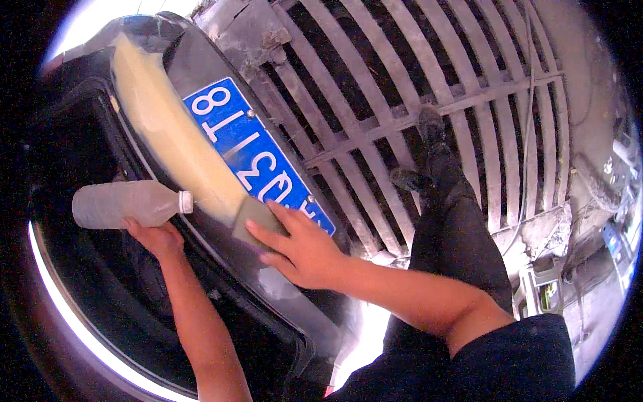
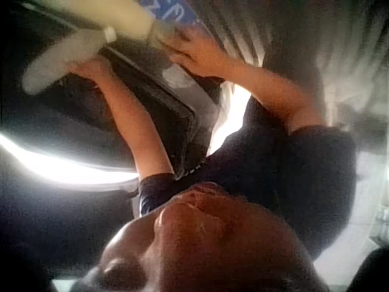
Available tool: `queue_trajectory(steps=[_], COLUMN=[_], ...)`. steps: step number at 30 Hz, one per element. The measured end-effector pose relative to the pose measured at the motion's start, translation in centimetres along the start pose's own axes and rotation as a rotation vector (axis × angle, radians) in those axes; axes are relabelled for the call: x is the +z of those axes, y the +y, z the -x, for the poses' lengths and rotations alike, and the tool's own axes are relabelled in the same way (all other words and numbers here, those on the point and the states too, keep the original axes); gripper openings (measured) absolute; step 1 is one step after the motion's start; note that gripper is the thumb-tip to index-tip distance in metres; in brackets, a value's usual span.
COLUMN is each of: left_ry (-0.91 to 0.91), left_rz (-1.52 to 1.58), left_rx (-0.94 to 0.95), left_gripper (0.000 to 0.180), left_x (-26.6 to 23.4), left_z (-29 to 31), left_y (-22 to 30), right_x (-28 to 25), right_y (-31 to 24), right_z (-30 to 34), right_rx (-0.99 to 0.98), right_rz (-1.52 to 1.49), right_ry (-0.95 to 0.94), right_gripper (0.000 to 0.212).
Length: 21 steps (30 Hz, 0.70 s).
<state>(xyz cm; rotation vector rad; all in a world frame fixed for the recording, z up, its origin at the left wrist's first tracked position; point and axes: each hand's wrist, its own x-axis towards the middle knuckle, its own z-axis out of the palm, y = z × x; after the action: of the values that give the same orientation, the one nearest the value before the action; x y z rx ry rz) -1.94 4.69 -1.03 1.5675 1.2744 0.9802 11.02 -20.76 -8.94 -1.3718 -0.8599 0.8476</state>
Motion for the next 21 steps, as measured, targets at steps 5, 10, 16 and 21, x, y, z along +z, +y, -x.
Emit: queue_trajectory(steps=[5, 10, 16, 21], left_ry=[0.036, -0.037, 0.003, -0.038], left_rz=[0.008, 0.035, 0.028, 0.022], left_rx=[-0.006, -0.036, -0.047, -0.041], left_gripper=[0.072, 0.070, 0.070, 0.073], left_x=[0.6, 0.3, -0.6, 0.0], left_z=[0.1, 0.1, 0.1, -0.1], left_y=[0.3, -0.8, -0.3, -0.7], right_x=[0.4, 0.2, -0.3, -1.1], right_y=[1.8, 3.0, -0.3, 2.6], right_z=[-8.3, -12.9, 0.4, -12.8], right_rx=[0.042, 0.094, 0.038, 0.122], right_rz=[0.066, -0.046, -0.020, 0.020], right_ry=[0.115, 0.149, -0.042, 0.067], right_gripper=[0.055, 0.051, 0.058, 0.055])
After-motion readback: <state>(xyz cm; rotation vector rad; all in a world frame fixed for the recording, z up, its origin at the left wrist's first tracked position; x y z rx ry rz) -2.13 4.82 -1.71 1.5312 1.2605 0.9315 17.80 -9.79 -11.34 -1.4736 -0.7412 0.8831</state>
